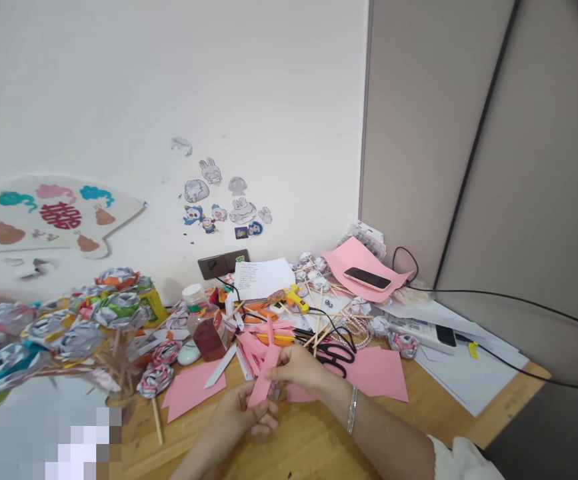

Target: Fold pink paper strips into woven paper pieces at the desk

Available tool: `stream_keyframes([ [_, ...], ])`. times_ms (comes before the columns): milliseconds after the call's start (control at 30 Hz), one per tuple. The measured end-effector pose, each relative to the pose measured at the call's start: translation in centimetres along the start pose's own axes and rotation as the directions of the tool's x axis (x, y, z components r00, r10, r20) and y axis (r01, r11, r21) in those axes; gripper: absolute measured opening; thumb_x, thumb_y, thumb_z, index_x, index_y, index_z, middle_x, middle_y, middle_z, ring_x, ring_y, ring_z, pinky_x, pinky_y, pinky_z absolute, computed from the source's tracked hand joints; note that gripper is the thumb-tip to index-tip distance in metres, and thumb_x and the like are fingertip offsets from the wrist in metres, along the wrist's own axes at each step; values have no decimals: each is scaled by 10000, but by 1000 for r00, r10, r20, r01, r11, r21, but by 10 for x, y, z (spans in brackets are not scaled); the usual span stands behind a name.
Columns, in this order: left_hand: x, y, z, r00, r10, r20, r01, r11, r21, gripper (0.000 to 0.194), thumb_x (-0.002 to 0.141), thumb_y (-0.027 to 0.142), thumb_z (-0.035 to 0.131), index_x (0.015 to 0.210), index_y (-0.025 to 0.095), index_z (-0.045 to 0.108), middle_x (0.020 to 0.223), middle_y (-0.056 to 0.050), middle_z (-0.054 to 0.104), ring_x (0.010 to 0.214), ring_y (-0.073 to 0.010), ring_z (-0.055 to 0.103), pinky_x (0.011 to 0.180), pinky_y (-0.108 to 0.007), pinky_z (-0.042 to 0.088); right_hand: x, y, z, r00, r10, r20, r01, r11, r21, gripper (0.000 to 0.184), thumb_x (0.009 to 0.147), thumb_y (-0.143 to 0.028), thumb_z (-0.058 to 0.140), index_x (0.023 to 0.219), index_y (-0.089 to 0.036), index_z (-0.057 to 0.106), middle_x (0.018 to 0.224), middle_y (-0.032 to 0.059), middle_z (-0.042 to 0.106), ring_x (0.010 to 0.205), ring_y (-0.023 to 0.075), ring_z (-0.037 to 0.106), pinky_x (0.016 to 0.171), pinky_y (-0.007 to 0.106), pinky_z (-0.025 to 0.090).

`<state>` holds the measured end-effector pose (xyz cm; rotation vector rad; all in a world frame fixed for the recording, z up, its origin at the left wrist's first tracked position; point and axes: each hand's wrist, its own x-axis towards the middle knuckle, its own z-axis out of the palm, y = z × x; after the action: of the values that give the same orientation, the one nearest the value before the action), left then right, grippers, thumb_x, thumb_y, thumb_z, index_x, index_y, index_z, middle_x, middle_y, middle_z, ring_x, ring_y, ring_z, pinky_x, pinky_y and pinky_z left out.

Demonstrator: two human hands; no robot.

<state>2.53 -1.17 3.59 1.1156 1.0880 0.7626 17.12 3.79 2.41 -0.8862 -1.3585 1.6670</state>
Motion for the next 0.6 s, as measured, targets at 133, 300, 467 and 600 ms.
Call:
stream_keyframes([
  [133, -4, 6, -2, 1000, -12, 1, 12, 998, 60, 305, 565, 338, 705, 754, 152, 555, 663, -10, 665, 551, -142, 630, 526, -237, 451, 0, -8, -10, 999, -37, 23, 36, 999, 25, 333, 596, -415, 649, 601, -90, 572, 513, 8, 551, 422, 70, 471, 459, 204, 363],
  [300, -5, 7, -4, 999, 10, 49, -14, 997, 72, 316, 585, 351, 689, 797, 165, 548, 663, -9, 664, 548, -154, 638, 505, -236, 453, 1, -8, -11, 991, -130, 0, 130, 988, -80, 330, 643, -433, 606, 591, -111, 556, 517, 1, 551, 440, 82, 479, 461, 202, 363],
  [467, -5, 5, 1, 992, 99, 77, -107, 987, 116, 360, 664, 511, 539, 677, 151, 536, 507, -8, 637, 395, -126, 562, 412, -224, 409, 1, 1, -1, 989, -146, 25, 148, 976, -160, 349, 643, -452, 600, 543, -124, 532, 483, -14, 525, 430, 84, 466, 449, 199, 346],
  [600, -4, 2, 0, 994, 105, 37, -110, 974, 198, 362, 650, 518, 550, 592, 164, 499, 377, 39, 565, 302, -85, 465, 347, -183, 320, 6, -3, -11, 990, -137, 34, 140, 986, -94, 447, 687, -549, 491, 592, -117, 556, 489, 4, 544, 407, 85, 469, 441, 207, 353],
])
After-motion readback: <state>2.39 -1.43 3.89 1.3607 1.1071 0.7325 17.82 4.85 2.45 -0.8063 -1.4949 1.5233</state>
